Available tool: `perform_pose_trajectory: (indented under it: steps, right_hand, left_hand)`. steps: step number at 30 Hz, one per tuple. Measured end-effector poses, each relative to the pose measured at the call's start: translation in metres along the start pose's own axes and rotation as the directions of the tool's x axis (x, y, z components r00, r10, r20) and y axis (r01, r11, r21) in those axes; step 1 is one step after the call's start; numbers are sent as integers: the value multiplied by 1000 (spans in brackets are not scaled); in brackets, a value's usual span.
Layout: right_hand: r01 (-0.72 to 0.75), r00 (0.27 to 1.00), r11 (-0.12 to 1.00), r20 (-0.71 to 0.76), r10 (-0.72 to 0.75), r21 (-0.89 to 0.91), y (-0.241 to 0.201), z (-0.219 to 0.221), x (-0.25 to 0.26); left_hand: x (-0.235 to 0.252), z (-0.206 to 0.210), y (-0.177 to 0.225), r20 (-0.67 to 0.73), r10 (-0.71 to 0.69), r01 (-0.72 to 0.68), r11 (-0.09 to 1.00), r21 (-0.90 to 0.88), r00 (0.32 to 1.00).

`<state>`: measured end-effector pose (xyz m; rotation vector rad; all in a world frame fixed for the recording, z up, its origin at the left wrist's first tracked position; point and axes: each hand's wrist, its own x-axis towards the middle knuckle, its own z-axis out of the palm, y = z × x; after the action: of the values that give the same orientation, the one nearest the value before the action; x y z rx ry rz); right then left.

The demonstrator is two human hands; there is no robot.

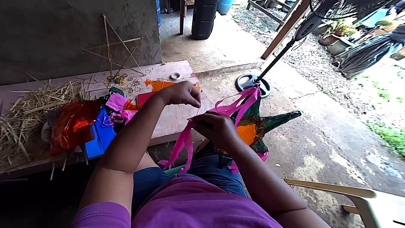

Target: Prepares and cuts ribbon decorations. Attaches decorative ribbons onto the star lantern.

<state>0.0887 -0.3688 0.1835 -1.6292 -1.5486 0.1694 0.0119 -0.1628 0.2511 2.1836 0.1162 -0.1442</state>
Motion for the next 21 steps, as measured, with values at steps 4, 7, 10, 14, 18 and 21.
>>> perform_pose_trajectory:
  steps: [4, 7, 10, 14, 18, 21]
  right_hand:
    - [-12, 1000, 1000, -11, 12, -26, 0, 4, 2]
    - [-8, 999, 998, -35, 6, -57, -2, 6, 3]
    - [-4, 999, 996, -51, 0, -84, -3, 8, 2]
    - [-5, 998, 994, -70, -2, -110, -4, 9, 2]
    - [-1, 998, 993, -65, -7, -120, -5, 10, 3]
    - [10, 998, 992, -55, -17, -126, -9, 14, 2]
  left_hand:
    - [-20, -12, 10, -105, 93, -83, 992, 97, 990]
    - [-35, -15, 17, -193, 107, -73, 982, 177, 975]
    - [-47, -13, 24, -266, 89, -18, 966, 259, 960]
    - [-63, -11, 31, -371, 96, 46, 933, 356, 924]
    - [-73, -4, 36, -400, 128, 36, 925, 378, 908]
    - [-71, 1, 42, -407, 141, 59, 895, 442, 903]
